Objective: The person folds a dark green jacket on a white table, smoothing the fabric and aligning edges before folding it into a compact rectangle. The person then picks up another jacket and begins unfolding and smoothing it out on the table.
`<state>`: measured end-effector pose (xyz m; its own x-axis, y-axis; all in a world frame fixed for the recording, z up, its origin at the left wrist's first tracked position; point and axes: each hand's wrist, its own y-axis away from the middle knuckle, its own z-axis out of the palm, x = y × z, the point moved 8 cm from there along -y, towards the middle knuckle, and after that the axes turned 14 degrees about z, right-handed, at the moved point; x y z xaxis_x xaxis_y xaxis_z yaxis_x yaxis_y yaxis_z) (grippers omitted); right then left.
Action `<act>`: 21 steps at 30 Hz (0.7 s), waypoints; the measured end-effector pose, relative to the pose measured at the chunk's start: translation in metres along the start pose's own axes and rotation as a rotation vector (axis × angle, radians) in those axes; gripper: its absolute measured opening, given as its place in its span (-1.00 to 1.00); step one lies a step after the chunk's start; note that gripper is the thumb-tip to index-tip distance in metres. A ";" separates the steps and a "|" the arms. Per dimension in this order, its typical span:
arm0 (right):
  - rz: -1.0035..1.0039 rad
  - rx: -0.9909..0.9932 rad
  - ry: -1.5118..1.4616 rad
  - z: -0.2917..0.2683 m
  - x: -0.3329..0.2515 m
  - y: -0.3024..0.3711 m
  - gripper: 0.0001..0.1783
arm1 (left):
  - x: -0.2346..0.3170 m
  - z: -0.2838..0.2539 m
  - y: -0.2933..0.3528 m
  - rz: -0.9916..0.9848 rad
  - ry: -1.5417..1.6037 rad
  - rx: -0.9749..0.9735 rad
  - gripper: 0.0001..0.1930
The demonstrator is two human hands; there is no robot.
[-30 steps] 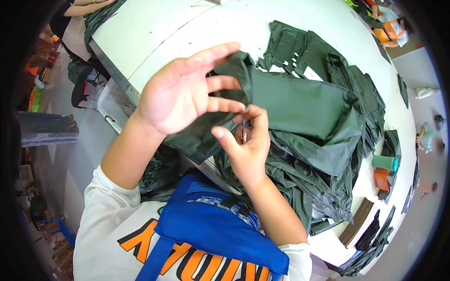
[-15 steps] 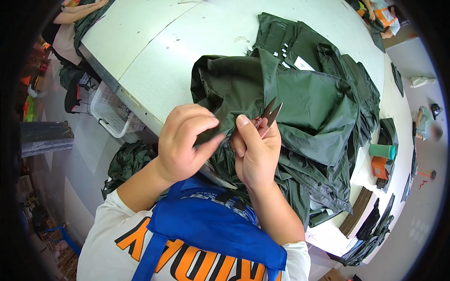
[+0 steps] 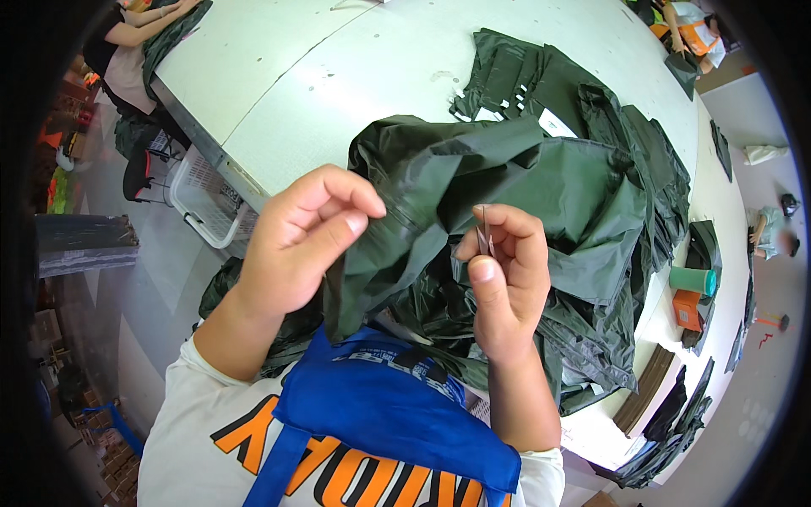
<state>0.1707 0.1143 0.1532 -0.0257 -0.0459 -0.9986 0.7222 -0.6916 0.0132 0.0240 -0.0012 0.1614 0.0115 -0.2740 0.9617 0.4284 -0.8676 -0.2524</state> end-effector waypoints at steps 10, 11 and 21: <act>0.171 0.587 0.238 -0.144 0.076 0.048 -0.77 | 0.014 -0.237 -0.058 0.285 -1.462 0.314 -0.45; 0.236 0.740 0.256 -0.162 0.081 0.062 -0.75 | 0.003 -0.207 -0.047 0.259 -1.348 0.259 -0.36; 0.693 0.620 -0.920 -0.179 0.169 0.079 -0.58 | -0.250 -0.010 0.077 -0.769 0.319 0.314 -0.38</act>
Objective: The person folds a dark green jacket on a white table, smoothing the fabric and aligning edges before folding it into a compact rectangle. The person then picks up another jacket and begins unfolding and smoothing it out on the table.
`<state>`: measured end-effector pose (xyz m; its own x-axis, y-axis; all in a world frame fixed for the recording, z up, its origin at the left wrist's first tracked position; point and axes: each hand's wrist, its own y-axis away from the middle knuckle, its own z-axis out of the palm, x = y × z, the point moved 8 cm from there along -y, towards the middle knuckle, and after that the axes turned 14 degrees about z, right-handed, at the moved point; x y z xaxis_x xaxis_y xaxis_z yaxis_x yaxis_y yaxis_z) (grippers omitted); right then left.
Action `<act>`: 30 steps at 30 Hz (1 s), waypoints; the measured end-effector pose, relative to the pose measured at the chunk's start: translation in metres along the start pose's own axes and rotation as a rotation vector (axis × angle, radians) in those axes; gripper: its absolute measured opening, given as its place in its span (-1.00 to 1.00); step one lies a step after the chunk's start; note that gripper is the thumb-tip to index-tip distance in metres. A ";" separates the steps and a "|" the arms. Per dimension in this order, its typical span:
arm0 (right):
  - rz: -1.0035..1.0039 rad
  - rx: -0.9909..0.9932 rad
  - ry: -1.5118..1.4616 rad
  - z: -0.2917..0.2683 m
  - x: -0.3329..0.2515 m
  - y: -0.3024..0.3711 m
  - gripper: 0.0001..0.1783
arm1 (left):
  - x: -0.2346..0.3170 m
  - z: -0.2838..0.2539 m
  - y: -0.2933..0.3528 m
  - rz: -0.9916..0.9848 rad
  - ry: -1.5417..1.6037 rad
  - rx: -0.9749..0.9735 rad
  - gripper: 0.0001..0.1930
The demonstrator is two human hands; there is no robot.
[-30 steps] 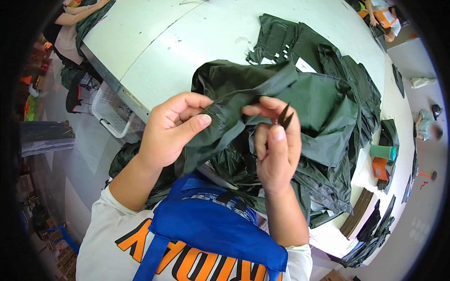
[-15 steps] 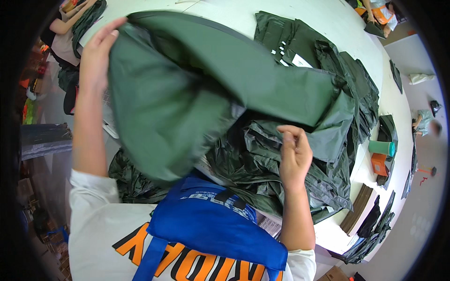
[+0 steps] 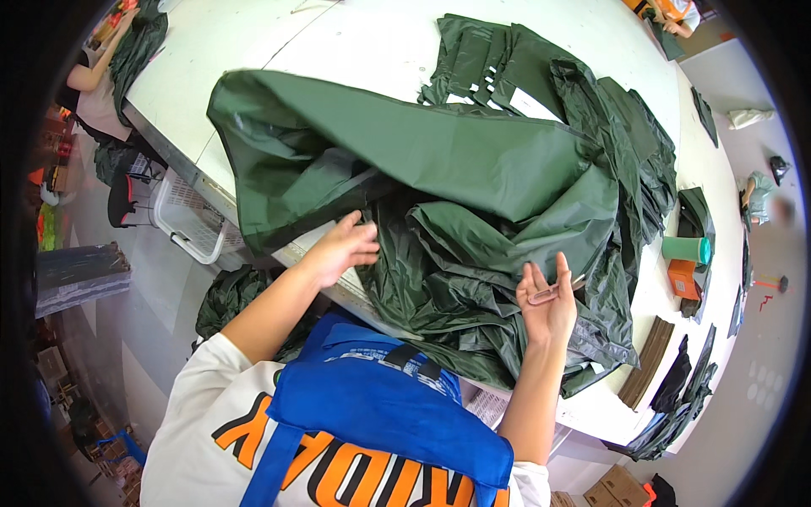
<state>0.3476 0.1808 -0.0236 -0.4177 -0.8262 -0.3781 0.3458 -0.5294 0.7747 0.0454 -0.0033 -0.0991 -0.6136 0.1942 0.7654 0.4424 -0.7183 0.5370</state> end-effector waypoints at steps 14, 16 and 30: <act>0.040 0.098 -0.113 -0.014 0.033 -0.039 -0.68 | 0.107 -0.025 0.003 0.561 -0.037 -0.050 -0.77; -0.131 -0.180 -0.035 0.004 -0.022 -0.038 -0.69 | 0.134 -0.034 0.020 0.546 -0.002 0.044 -0.74; -1.559 0.529 1.248 0.201 -0.283 0.118 -0.58 | 0.184 -0.042 0.071 0.556 0.185 0.016 -0.56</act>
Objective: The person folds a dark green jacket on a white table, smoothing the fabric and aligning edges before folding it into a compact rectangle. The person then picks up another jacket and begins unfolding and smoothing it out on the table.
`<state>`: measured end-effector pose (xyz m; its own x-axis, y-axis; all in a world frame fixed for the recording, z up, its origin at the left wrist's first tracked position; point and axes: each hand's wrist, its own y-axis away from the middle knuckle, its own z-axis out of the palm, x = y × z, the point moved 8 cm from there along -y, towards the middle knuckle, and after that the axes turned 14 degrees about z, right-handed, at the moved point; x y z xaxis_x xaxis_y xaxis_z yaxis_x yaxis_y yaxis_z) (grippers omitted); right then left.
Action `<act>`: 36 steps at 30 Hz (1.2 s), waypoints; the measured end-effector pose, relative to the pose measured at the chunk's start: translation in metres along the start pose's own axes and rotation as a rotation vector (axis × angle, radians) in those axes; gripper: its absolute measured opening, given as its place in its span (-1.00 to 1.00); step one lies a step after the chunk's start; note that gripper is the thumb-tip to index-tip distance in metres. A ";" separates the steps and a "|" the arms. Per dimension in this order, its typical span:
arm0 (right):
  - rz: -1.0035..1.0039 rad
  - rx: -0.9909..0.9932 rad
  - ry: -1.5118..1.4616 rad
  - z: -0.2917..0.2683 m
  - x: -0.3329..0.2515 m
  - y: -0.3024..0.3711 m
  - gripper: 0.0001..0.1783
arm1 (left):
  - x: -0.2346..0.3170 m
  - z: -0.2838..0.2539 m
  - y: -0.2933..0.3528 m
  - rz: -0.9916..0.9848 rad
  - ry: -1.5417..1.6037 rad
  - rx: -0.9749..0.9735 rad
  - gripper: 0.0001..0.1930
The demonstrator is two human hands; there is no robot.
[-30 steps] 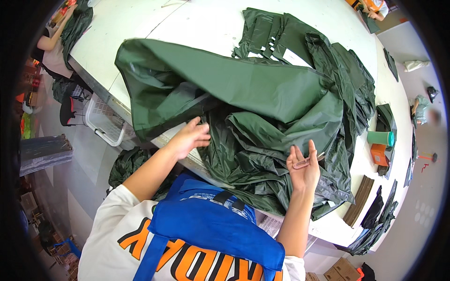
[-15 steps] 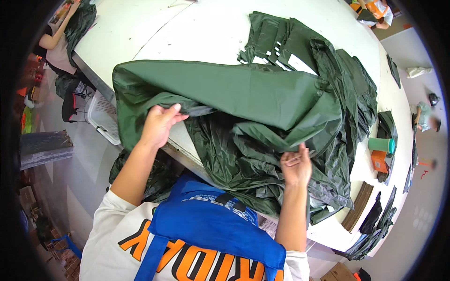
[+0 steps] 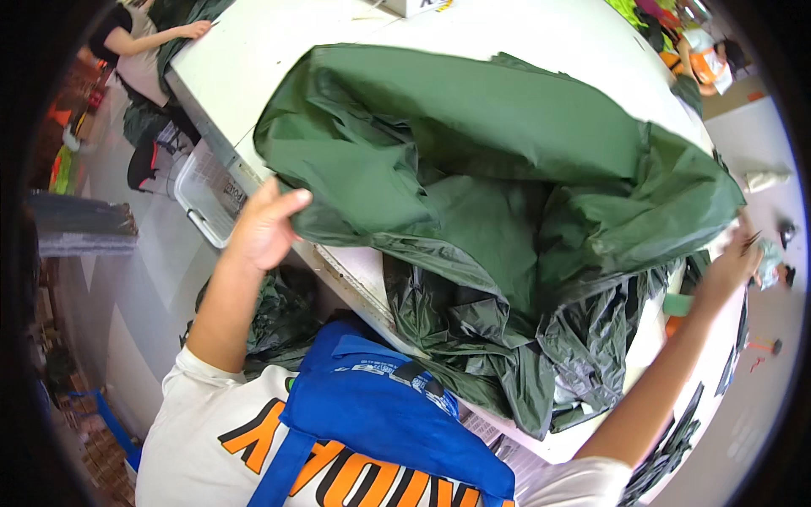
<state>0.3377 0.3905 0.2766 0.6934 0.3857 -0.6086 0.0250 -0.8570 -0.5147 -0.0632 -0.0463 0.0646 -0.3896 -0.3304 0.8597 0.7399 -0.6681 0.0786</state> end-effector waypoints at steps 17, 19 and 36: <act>-0.144 -1.018 -0.260 0.166 -0.140 0.396 -0.21 | -0.104 0.014 0.082 -0.523 0.442 -0.110 -0.81; -0.002 -1.031 -0.278 0.201 -0.106 0.405 -0.51 | -0.112 0.027 0.088 -0.607 0.562 -0.225 -0.74; -0.080 -1.313 -0.162 0.129 -0.043 0.437 -0.76 | 0.007 -0.061 0.040 0.138 0.439 -0.068 -0.26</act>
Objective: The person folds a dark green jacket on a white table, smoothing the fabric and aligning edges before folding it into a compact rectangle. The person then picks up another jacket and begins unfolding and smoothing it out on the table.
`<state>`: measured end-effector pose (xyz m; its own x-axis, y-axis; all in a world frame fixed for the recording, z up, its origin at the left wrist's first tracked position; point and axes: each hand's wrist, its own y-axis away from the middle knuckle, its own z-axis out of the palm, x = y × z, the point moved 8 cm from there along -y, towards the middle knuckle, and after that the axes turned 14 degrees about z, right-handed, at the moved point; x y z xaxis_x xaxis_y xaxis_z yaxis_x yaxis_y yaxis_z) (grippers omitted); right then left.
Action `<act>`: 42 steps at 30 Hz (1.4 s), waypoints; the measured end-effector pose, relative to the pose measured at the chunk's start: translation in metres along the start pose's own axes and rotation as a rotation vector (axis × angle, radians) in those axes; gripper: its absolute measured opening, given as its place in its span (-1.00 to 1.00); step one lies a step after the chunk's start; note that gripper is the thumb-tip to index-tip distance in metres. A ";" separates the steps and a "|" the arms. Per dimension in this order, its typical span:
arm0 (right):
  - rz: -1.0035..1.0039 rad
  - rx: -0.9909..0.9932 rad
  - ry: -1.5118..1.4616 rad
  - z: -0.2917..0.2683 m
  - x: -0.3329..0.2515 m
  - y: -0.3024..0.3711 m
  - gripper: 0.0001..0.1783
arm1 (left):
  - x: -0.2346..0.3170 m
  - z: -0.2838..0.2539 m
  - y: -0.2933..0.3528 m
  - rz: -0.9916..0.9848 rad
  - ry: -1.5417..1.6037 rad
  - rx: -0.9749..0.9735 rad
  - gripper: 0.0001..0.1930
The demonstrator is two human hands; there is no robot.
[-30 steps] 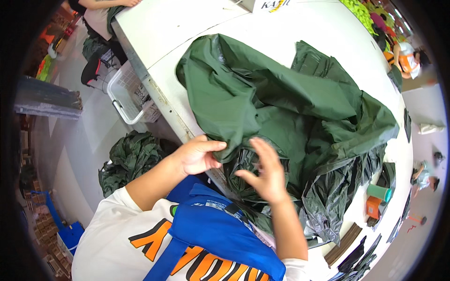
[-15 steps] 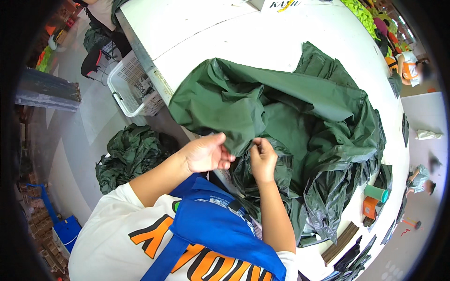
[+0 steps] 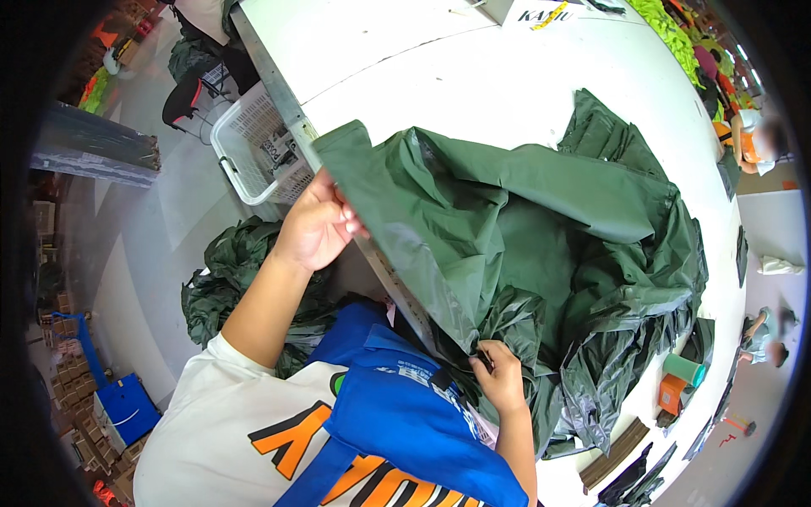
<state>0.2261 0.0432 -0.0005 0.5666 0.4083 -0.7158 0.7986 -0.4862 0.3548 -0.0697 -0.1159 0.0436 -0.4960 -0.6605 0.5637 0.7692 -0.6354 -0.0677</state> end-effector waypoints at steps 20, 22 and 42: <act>0.147 0.077 0.022 -0.005 -0.014 -0.026 -0.68 | 0.032 -0.019 -0.070 0.617 -1.802 0.231 -0.09; 0.158 0.054 0.007 -0.004 -0.015 -0.027 -0.68 | 0.038 -0.022 -0.099 0.421 -1.801 0.257 -0.14; -0.554 0.445 0.015 -0.135 -0.194 -0.031 -0.60 | -0.038 0.157 -0.011 -0.059 -0.565 -0.592 -0.62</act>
<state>0.1188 0.0835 0.2086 0.1066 0.6959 -0.7102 0.8132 -0.4720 -0.3405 0.0037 -0.0212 0.1521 -0.1294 -0.4186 0.8989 0.3295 -0.8732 -0.3592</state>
